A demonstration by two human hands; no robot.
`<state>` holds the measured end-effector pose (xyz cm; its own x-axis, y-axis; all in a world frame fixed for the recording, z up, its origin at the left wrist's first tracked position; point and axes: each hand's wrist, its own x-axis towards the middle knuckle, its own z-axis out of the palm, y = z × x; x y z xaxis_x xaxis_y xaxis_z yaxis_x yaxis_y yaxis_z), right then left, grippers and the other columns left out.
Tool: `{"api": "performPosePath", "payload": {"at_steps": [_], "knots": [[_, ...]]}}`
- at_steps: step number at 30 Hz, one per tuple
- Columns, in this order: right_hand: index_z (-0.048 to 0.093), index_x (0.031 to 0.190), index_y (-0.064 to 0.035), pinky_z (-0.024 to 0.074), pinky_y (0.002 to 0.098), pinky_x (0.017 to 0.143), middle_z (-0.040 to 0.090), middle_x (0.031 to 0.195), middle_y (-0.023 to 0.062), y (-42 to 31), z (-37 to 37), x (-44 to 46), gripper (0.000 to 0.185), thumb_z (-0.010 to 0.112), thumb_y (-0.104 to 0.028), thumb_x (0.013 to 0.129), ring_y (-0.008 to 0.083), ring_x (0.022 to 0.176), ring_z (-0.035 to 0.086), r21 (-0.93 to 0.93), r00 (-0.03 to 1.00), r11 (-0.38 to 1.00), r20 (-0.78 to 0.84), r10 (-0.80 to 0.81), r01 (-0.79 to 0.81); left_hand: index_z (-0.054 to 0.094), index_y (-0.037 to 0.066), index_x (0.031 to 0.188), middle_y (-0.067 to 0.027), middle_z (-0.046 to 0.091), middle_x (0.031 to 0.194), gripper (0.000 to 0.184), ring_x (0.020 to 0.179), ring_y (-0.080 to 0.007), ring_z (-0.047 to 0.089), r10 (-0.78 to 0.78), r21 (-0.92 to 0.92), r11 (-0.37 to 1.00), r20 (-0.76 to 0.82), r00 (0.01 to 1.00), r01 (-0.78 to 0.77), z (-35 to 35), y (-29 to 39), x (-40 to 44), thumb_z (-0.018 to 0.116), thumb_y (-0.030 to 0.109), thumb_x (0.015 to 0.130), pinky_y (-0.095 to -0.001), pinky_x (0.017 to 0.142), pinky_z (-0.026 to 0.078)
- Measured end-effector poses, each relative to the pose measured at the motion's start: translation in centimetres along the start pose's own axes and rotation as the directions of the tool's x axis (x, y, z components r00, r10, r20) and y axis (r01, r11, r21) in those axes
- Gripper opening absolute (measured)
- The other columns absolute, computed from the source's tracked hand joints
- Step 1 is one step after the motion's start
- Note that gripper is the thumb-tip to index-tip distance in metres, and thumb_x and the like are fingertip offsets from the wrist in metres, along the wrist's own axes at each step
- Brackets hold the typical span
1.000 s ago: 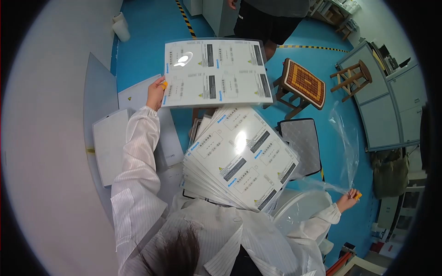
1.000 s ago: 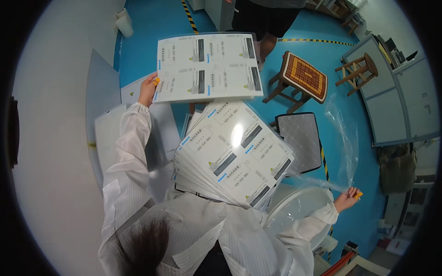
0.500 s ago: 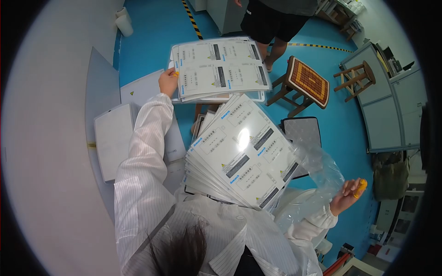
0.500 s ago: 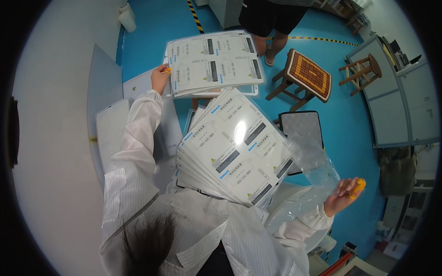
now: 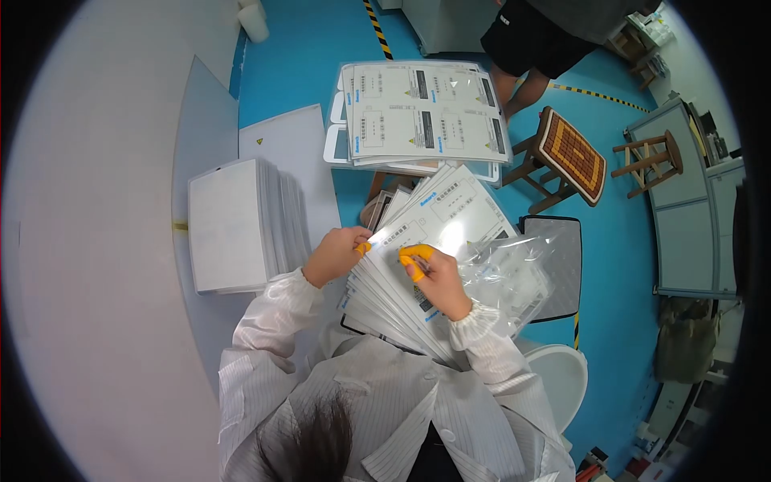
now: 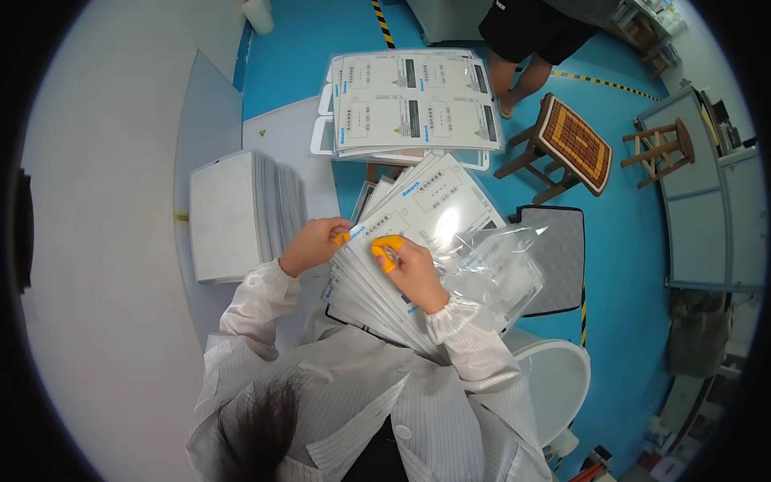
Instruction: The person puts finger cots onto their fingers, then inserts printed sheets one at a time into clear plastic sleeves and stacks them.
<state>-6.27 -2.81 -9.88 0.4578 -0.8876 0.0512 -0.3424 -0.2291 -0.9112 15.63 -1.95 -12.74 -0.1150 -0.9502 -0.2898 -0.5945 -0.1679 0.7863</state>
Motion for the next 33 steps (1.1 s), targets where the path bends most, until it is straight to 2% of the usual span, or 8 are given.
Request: {"api": "performPosePath", "payload": {"at_steps": [7,19,23,25,28,30,32,33], "knots": [[0.060,0.091,-0.0025,0.0488,0.0314,0.057,0.061,0.077,0.0142,1.5,6.1,0.7,0.029,0.072,-0.018,0.070,0.0275,0.062,0.060,-0.214,0.999,0.976,-0.018,0.039,-0.042,0.063,-0.001,0.099,-0.0066,0.065,0.077,0.027,0.065,-0.0091,0.060,-0.151,-0.411,0.891,0.129,0.980,0.192,-0.8,0.2,0.8,0.060,0.000,0.073,-0.0216,0.059,0.048],[0.056,0.083,0.0004,0.0467,0.0389,0.060,0.058,0.082,0.0166,2.5,5.1,1.6,0.023,0.070,-0.013,0.070,0.0339,0.069,0.059,-0.078,0.965,0.979,-0.201,0.171,-0.189,0.065,-0.002,0.097,-0.0083,0.064,0.079,0.025,0.066,-0.0106,0.060,-0.173,-0.492,0.842,0.139,0.975,0.220,-0.9,0.1,0.2,0.055,-0.001,0.074,-0.0222,0.062,0.051],[0.059,0.084,0.0033,0.0462,0.0323,0.056,0.055,0.077,0.0140,2.9,7.2,1.0,0.018,0.068,-0.004,0.070,0.0298,0.063,0.057,-0.160,0.996,0.987,-0.083,-0.017,0.004,0.063,-0.002,0.103,-0.0089,0.064,0.085,0.032,0.071,-0.0112,0.061,-0.153,-0.573,0.782,0.208,0.966,0.247,-1.4,0.2,-0.3,0.054,-0.005,0.073,-0.0224,0.066,0.051],[0.059,0.084,0.0035,0.0463,0.0311,0.056,0.055,0.078,0.0136,3.0,7.3,1.2,0.015,0.066,-0.002,0.071,0.0294,0.062,0.057,-0.211,0.996,0.977,-0.072,-0.057,0.041,0.058,-0.002,0.111,-0.0082,0.063,0.089,0.036,0.077,-0.0114,0.061,0.013,-0.559,0.821,0.227,0.974,0.119,-1.9,0.0,-0.9,0.056,-0.003,0.075,-0.0209,0.073,0.049],[0.058,0.087,0.0034,0.0471,0.0298,0.062,0.056,0.081,0.0132,2.6,6.0,1.1,0.015,0.063,0.000,0.073,0.0254,0.071,0.059,-0.089,0.999,0.995,0.022,0.036,-0.034,0.056,-0.004,0.113,-0.0090,0.063,0.092,0.040,0.081,-0.0118,0.061,-0.051,-0.623,0.761,0.220,0.974,0.181,-1.7,-0.4,-1.1,0.054,-0.006,0.073,-0.0208,0.076,0.049],[0.055,0.082,0.0040,0.0472,0.0328,0.068,0.055,0.087,0.0155,2.3,4.6,1.2,0.009,0.060,-0.001,0.076,0.0290,0.084,0.059,0.348,0.993,0.934,-0.054,0.107,-0.082,0.055,-0.004,0.114,-0.0092,0.063,0.093,0.041,0.082,-0.0123,0.061,-0.084,-0.635,0.743,0.225,0.971,0.211,-1.6,-0.7,-0.8,0.054,-0.007,0.073,-0.0210,0.076,0.049],[0.052,0.086,0.0022,0.0435,0.0328,0.082,0.055,0.087,0.0114,2.6,2.2,1.4,0.010,0.056,-0.006,0.083,0.0259,0.088,0.058,0.248,0.997,0.968,-0.065,-0.033,0.048,0.054,-0.005,0.115,-0.0095,0.063,0.094,0.042,0.082,-0.0129,0.062,-0.115,-0.649,0.723,0.226,0.967,0.237,-1.1,-1.5,-0.4,0.054,-0.007,0.073,-0.0212,0.076,0.049],[0.050,0.090,0.0004,0.0397,0.0346,0.089,0.054,0.084,0.0095,2.4,1.4,1.5,0.012,0.054,-0.010,0.085,0.0257,0.088,0.057,0.414,0.991,0.906,-0.124,-0.044,0.092,0.052,-0.005,0.117,-0.0097,0.064,0.094,0.043,0.083,-0.0137,0.062,-0.124,-0.669,0.691,0.266,0.956,0.276,-0.9,-1.9,-0.1,0.055,-0.006,0.073,-0.0215,0.076,0.049]]}}
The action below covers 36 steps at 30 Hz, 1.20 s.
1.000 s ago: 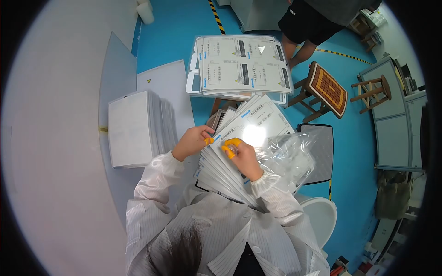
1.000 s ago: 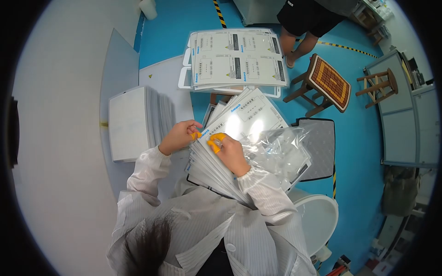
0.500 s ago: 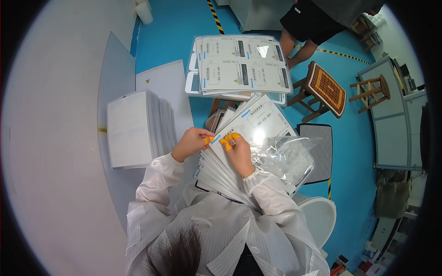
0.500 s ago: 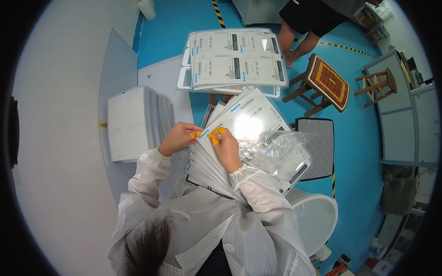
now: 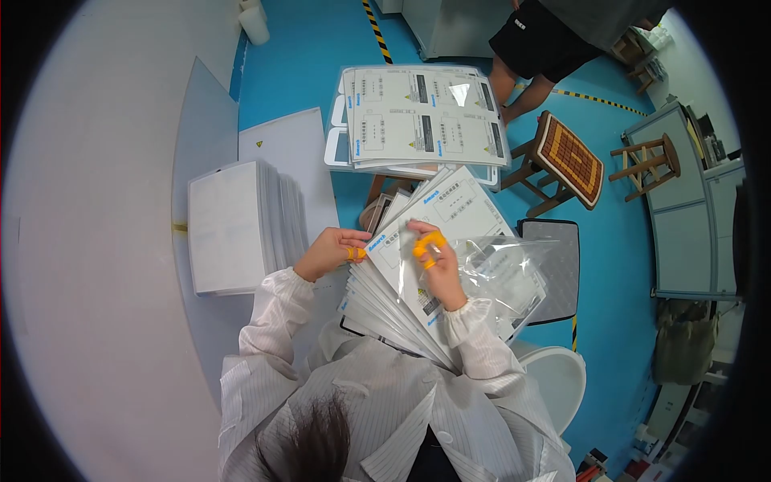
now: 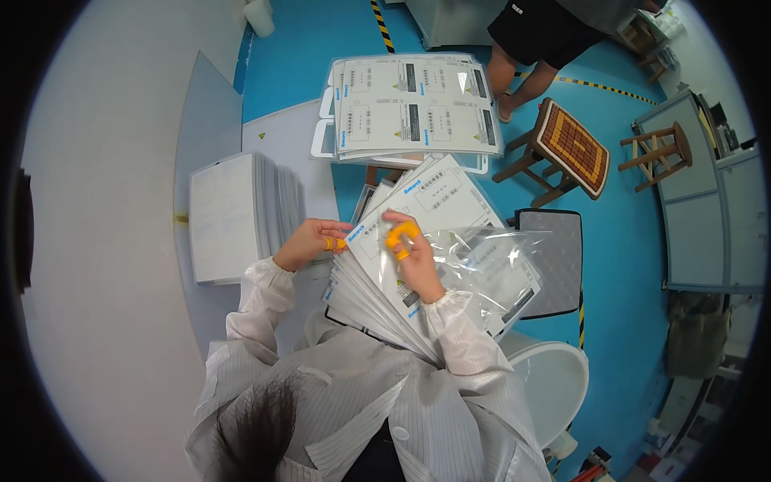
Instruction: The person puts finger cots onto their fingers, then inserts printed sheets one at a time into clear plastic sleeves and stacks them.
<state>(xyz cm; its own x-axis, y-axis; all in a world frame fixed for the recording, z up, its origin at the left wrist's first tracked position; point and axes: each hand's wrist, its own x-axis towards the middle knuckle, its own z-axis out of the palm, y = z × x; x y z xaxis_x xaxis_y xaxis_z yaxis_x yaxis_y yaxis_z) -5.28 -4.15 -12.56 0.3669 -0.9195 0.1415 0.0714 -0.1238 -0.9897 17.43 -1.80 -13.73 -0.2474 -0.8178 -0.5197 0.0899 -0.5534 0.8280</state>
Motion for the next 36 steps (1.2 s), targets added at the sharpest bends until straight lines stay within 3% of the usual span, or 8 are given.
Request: {"api": "performPosePath", "payload": {"at_steps": [5,11,13,19,27,29,31,36], "knots": [[0.041,0.096,-0.0058,0.0375,0.0423,0.097,0.049,0.071,0.0040,0.2,-1.4,-0.8,0.019,0.047,-0.023,0.092,0.0175,0.071,0.054,0.411,0.997,0.911,-0.038,0.064,-0.043,0.048,-0.004,0.121,-0.0106,0.063,0.101,0.048,0.088,-0.0154,0.062,-0.023,-0.041,0.999,0.159,0.987,0.030,-1.0,0.6,0.7,0.057,-0.001,0.075,-0.0235,0.079,0.049],[0.040,0.091,-0.0057,0.0434,0.0409,0.090,0.050,0.071,0.0060,0.8,-0.8,-1.0,0.009,0.042,-0.015,0.094,0.0142,0.062,0.050,0.404,0.994,0.912,-0.045,0.097,-0.071,0.048,0.000,0.124,-0.0070,0.059,0.108,0.042,0.093,-0.0112,0.058,0.083,-0.033,0.996,0.161,0.983,-0.079,-0.4,4.6,1.4,0.054,0.016,0.086,-0.0217,0.078,0.048],[0.040,0.092,-0.0052,0.0436,0.0400,0.090,0.049,0.071,0.0062,0.7,-0.6,-1.0,0.009,0.042,-0.014,0.094,0.0138,0.062,0.050,0.409,0.996,0.910,-0.035,0.088,-0.066,0.050,0.004,0.124,-0.0027,0.059,0.103,0.038,0.083,-0.0070,0.056,-0.065,0.232,0.972,0.170,0.983,0.024,1.1,4.8,3.0,0.051,0.021,0.090,-0.0185,0.071,0.046],[0.043,0.093,-0.0057,0.0456,0.0312,0.076,0.050,0.071,0.0049,-0.1,-4.1,-2.2,0.017,0.041,-0.022,0.095,0.0127,0.062,0.050,0.273,0.977,0.961,-0.190,0.092,-0.037,0.058,0.004,0.115,-0.0006,0.063,0.082,0.029,0.069,-0.0044,0.052,0.096,0.400,0.906,0.126,0.987,-0.139,2.6,3.5,6.4,0.053,0.009,0.087,-0.0181,0.064,0.042],[0.045,0.071,-0.0079,0.0348,0.0218,0.060,0.039,0.063,-0.0019,-7.7,-32.2,-15.5,0.014,0.046,-0.008,0.085,0.0079,0.056,0.037,0.131,0.562,0.874,-0.807,-0.181,0.469,0.060,-0.002,0.108,-0.0043,0.064,0.094,0.025,0.082,-0.0099,0.056,0.324,0.327,0.912,-0.201,0.924,-0.249,-7.1,6.8,8.0,0.054,0.006,0.085,-0.0217,0.075,0.045],[0.044,0.074,-0.0050,0.0370,0.0234,0.058,0.041,0.071,0.0037,-8.7,-39.4,-23.3,0.013,0.046,-0.001,0.086,0.0122,0.062,0.040,0.058,0.287,0.806,-0.948,-0.141,0.588,0.057,-0.004,0.112,-0.0075,0.063,0.098,0.027,0.084,-0.0115,0.058,0.373,0.187,0.926,-0.305,0.876,-0.329,-10.5,6.7,10.4,0.050,0.004,0.087,-0.0218,0.075,0.046],[0.044,0.076,-0.0028,0.0401,0.0255,0.063,0.041,0.072,0.0053,-10.9,-38.9,-26.4,0.013,0.044,0.000,0.088,0.0164,0.065,0.042,-0.396,0.052,0.890,-0.908,-0.417,0.226,0.055,-0.004,0.114,-0.0090,0.062,0.100,0.028,0.084,-0.0126,0.058,0.397,0.105,0.917,-0.342,0.852,-0.385,-12.1,7.4,12.7,0.049,0.003,0.088,-0.0225,0.075,0.047],[0.043,0.078,-0.0021,0.0399,0.0268,0.067,0.039,0.072,0.0056,-10.6,-42.5,-34.6,0.013,0.044,-0.004,0.091,0.0183,0.067,0.042,0.058,0.295,0.690,-0.927,-0.231,0.722,0.054,-0.004,0.115,-0.0122,0.060,0.101,0.029,0.085,-0.0162,0.059,0.334,-0.171,0.855,-0.541,0.772,-0.490,-9.3,10.3,16.5,0.047,-0.002,0.086,-0.0251,0.072,0.048]]}}
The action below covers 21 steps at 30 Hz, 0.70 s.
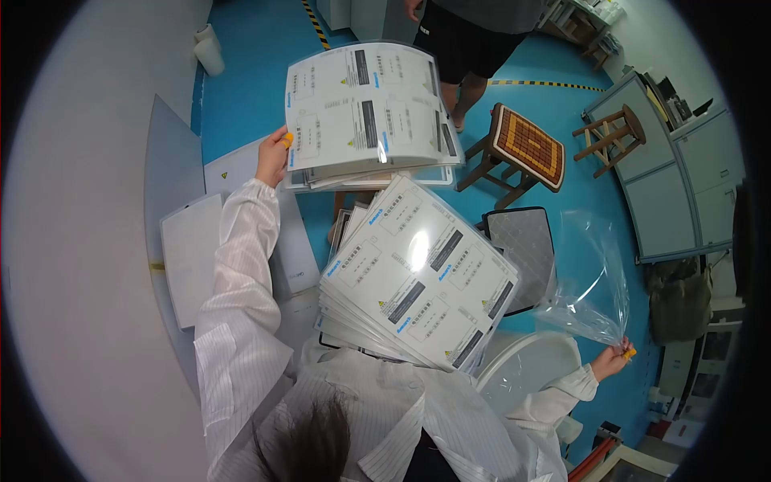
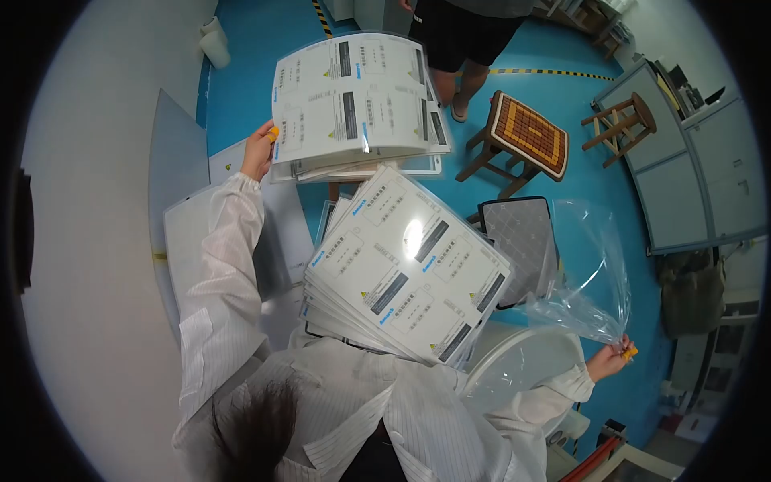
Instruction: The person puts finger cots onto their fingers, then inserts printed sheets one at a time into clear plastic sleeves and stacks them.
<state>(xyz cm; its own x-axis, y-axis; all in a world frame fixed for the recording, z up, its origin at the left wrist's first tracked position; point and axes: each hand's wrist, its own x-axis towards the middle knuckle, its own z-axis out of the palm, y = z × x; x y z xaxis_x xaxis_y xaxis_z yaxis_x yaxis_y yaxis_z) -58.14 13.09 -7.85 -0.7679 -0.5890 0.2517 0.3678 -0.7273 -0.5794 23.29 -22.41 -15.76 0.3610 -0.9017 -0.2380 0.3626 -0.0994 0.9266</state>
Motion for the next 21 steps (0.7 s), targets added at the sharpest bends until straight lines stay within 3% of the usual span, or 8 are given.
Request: {"api": "performPosePath", "payload": {"at_steps": [1,2,4,7,10,13,17,21], "knots": [[0.043,0.078,-0.0024,0.0390,0.0268,0.068,0.038,0.072,0.0056,0.1,0.8,-1.1,0.014,0.043,-0.006,0.091,0.0179,0.067,0.041,0.073,0.991,0.993,0.096,0.089,-0.096,0.054,-0.004,0.115,-0.0122,0.060,0.101,0.029,0.085,-0.0162,0.059,0.000,0.000,1.000,0.004,1.000,0.000,0.6,-0.4,0.5,0.047,-0.002,0.086,-0.0251,0.072,0.048],[0.043,0.078,-0.0024,0.0390,0.0268,0.068,0.038,0.072,0.0056,0.5,2.4,-2.0,0.014,0.043,-0.006,0.091,0.0179,0.067,0.041,0.073,0.992,0.993,0.094,0.086,-0.093,0.054,-0.004,0.114,-0.0126,0.060,0.101,0.030,0.084,-0.0166,0.059,-0.001,0.014,1.000,-0.025,1.000,0.001,1.1,-1.1,1.3,0.047,-0.002,0.086,-0.0253,0.071,0.048],[0.042,0.077,-0.0034,0.0367,0.0272,0.071,0.039,0.072,0.0053,2.0,6.6,-3.7,0.017,0.043,-0.011,0.093,0.0171,0.067,0.039,-0.157,0.988,0.981,-0.087,-0.130,0.115,0.055,-0.004,0.112,-0.0140,0.061,0.097,0.030,0.080,-0.0169,0.059,0.037,0.041,0.999,-0.105,0.994,-0.033,0.0,-5.1,5.2,0.048,-0.003,0.083,-0.0259,0.066,0.048],[0.040,0.077,-0.0046,0.0347,0.0277,0.073,0.038,0.072,0.0041,2.9,10.9,-5.1,0.021,0.042,-0.016,0.095,0.0156,0.066,0.036,-0.309,0.988,0.939,0.008,-0.157,0.152,0.055,-0.004,0.112,-0.0138,0.062,0.093,0.031,0.074,-0.0175,0.060,-0.010,0.130,0.991,-0.158,0.987,0.031,-0.4,-5.5,4.9,0.048,-0.003,0.082,-0.0271,0.062,0.048],[0.040,0.077,-0.0055,0.0344,0.0285,0.074,0.038,0.073,0.0029,3.7,14.4,-5.6,0.022,0.041,-0.019,0.095,0.0144,0.065,0.035,-0.304,0.985,0.937,0.057,-0.164,0.173,0.054,-0.003,0.113,-0.0140,0.063,0.091,0.032,0.069,-0.0187,0.060,-0.084,0.273,0.956,-0.110,0.990,0.111,-1.0,-5.3,4.3,0.049,-0.003,0.082,-0.0280,0.059,0.048],[0.040,0.078,-0.0060,0.0343,0.0281,0.071,0.039,0.073,0.0023,4.6,15.9,-5.7,0.022,0.042,-0.020,0.095,0.0137,0.065,0.035,-0.321,0.986,0.932,0.068,-0.155,0.168,0.052,-0.002,0.117,-0.0140,0.063,0.091,0.037,0.065,-0.0178,0.060,-0.110,0.293,0.948,-0.075,0.991,0.127,-0.3,-4.1,2.6,0.049,-0.005,0.080,-0.0277,0.053,0.046],[0.041,0.079,-0.0060,0.0338,0.0270,0.067,0.039,0.074,0.0021,5.7,17.0,-6.0,0.022,0.043,-0.021,0.095,0.0132,0.065,0.035,-0.284,0.981,0.950,0.175,-0.079,0.127,0.051,0.000,0.119,-0.0144,0.063,0.092,0.042,0.068,-0.0173,0.061,-0.044,0.299,0.952,-0.068,0.997,0.062,-0.6,-4.9,3.4,0.048,-0.008,0.078,-0.0266,0.051,0.045],[0.042,0.081,-0.0050,0.0328,0.0248,0.061,0.039,0.073,0.0022,7.3,20.5,-7.8,0.022,0.043,-0.022,0.095,0.0114,0.063,0.034,-0.324,0.980,0.935,0.176,-0.088,0.142,0.050,0.002,0.121,-0.0153,0.063,0.092,0.045,0.070,-0.0178,0.061,-0.075,0.132,0.988,-0.050,0.996,0.081,-1.1,-6.2,4.0,0.047,-0.009,0.078,-0.0265,0.055,0.047]]}}
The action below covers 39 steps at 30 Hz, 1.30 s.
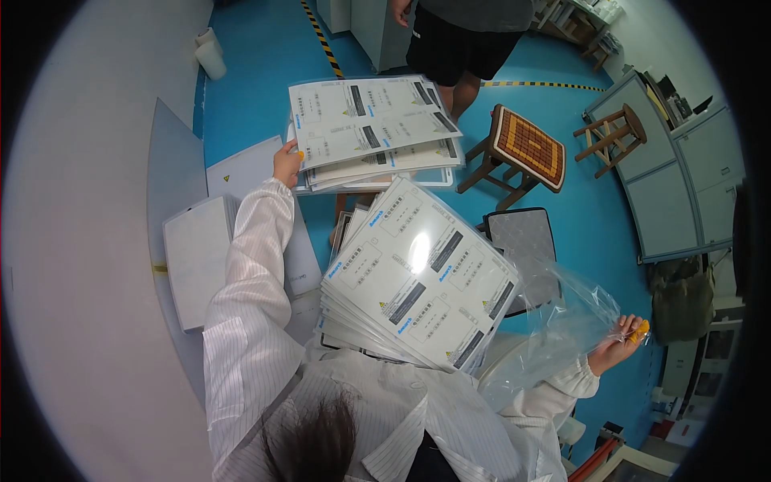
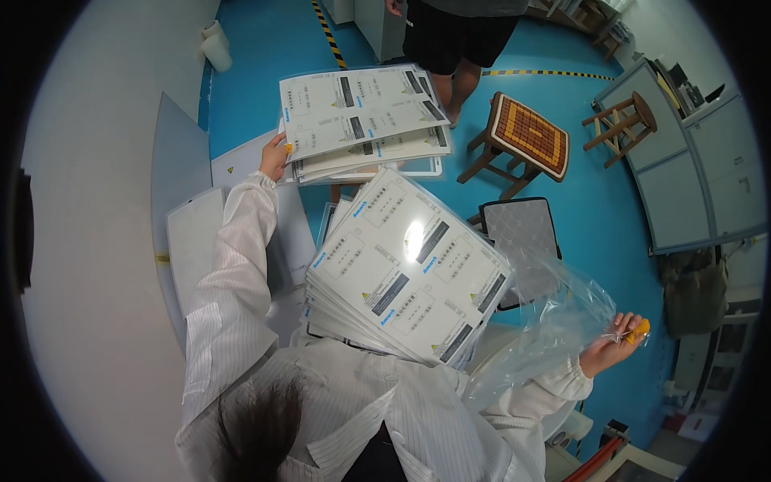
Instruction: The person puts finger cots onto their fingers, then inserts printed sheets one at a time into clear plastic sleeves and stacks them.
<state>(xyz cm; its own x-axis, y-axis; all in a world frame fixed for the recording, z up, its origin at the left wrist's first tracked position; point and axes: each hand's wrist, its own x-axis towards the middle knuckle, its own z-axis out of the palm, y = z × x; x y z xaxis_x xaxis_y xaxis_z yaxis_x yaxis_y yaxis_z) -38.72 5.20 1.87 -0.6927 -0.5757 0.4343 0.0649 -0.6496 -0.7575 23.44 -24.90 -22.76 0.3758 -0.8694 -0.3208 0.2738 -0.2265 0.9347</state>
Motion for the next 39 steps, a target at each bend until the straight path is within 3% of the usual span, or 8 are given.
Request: {"api": "performPosePath", "payload": {"at_steps": [12,14,16,19,23,25,30,39], "knots": [[0.051,0.106,-0.0048,0.0228,0.0182,0.037,0.040,0.057,-0.0030,3.8,7.2,-5.1,0.036,0.048,-0.037,0.091,0.0034,0.042,0.029,0.111,0.892,0.934,0.355,0.282,-0.339,0.058,0.001,0.111,-0.0094,0.065,0.084,0.031,0.073,-0.0148,0.061,0.140,0.208,0.971,-0.088,0.986,-0.119,0.3,1.8,-3.4,0.056,0.003,0.080,-0.0274,0.064,0.049],[0.051,0.105,-0.0066,0.0236,0.0197,0.038,0.041,0.054,-0.0045,6.1,10.3,-8.3,0.039,0.048,-0.042,0.090,0.0038,0.041,0.032,-0.027,0.760,0.886,0.504,0.412,-0.462,0.061,0.000,0.105,-0.0082,0.065,0.082,0.026,0.073,-0.0127,0.060,0.460,0.633,0.684,0.014,0.888,-0.364,-0.5,2.1,-4.9,0.055,0.003,0.080,-0.0266,0.065,0.049],[0.049,0.104,-0.0048,0.0261,0.0221,0.041,0.039,0.054,-0.0038,8.4,14.1,-12.8,0.043,0.053,-0.044,0.086,0.0061,0.044,0.036,-0.109,0.619,0.786,0.554,0.557,-0.609,0.062,0.000,0.100,-0.0108,0.066,0.084,0.023,0.075,-0.0152,0.062,0.309,0.559,0.749,0.179,0.934,-0.355,-0.8,2.8,-8.6,0.059,0.007,0.078,-0.0269,0.068,0.049],[0.060,0.094,-0.0028,0.0362,0.0214,0.050,0.056,0.068,0.0005,10.7,19.0,-17.8,0.038,0.057,-0.039,0.085,0.0080,0.051,0.047,-0.420,0.353,0.820,0.754,0.553,-0.389,0.063,0.001,0.098,-0.0122,0.066,0.085,0.024,0.075,-0.0183,0.063,-0.052,0.480,0.849,0.493,0.869,-0.221,-2.2,1.7,-15.0,0.063,0.014,0.078,-0.0290,0.068,0.049],[0.061,0.094,0.0006,0.0452,0.0224,0.064,0.063,0.080,0.0042,14.6,20.8,-22.4,0.036,0.058,-0.034,0.086,0.0105,0.064,0.056,-0.453,0.206,0.841,0.830,0.519,-0.295,0.063,0.001,0.101,-0.0145,0.065,0.081,0.025,0.071,-0.0228,0.061,-0.250,0.794,0.494,0.521,0.816,-0.355,-2.6,2.1,-23.6,0.055,0.006,0.077,-0.0293,0.068,0.048],[0.061,0.095,0.0011,0.0453,0.0222,0.069,0.063,0.081,0.0048,16.9,20.2,-24.2,0.029,0.058,-0.027,0.086,0.0099,0.071,0.057,-0.572,0.146,0.763,0.763,0.630,-0.301,0.063,0.002,0.101,-0.0169,0.064,0.084,0.026,0.072,-0.0268,0.061,-0.137,0.766,0.478,0.548,0.825,-0.429,-3.4,0.6,-25.1,0.054,0.005,0.077,-0.0312,0.069,0.048],[0.060,0.096,0.0017,0.0441,0.0217,0.068,0.063,0.081,0.0045,18.7,20.4,-25.9,0.022,0.058,-0.018,0.086,0.0086,0.073,0.055,-0.581,0.200,0.749,0.731,0.652,-0.318,0.063,0.003,0.103,-0.0206,0.063,0.091,0.029,0.075,-0.0341,0.061,-0.036,0.762,0.456,0.533,0.845,-0.460,-3.3,2.3,-26.2,0.053,0.003,0.076,-0.0360,0.071,0.049],[0.060,0.097,0.0017,0.0427,0.0204,0.065,0.062,0.079,0.0039,19.2,19.6,-26.6,0.020,0.058,-0.015,0.086,0.0077,0.069,0.052,-0.614,0.203,0.745,0.719,0.664,-0.263,0.063,0.000,0.100,-0.0137,0.061,0.070,0.027,0.059,-0.0187,0.056,-0.108,0.773,0.559,0.428,0.897,-0.302,-3.5,1.6,-26.0,0.057,0.002,0.074,-0.0265,0.057,0.043]]}}
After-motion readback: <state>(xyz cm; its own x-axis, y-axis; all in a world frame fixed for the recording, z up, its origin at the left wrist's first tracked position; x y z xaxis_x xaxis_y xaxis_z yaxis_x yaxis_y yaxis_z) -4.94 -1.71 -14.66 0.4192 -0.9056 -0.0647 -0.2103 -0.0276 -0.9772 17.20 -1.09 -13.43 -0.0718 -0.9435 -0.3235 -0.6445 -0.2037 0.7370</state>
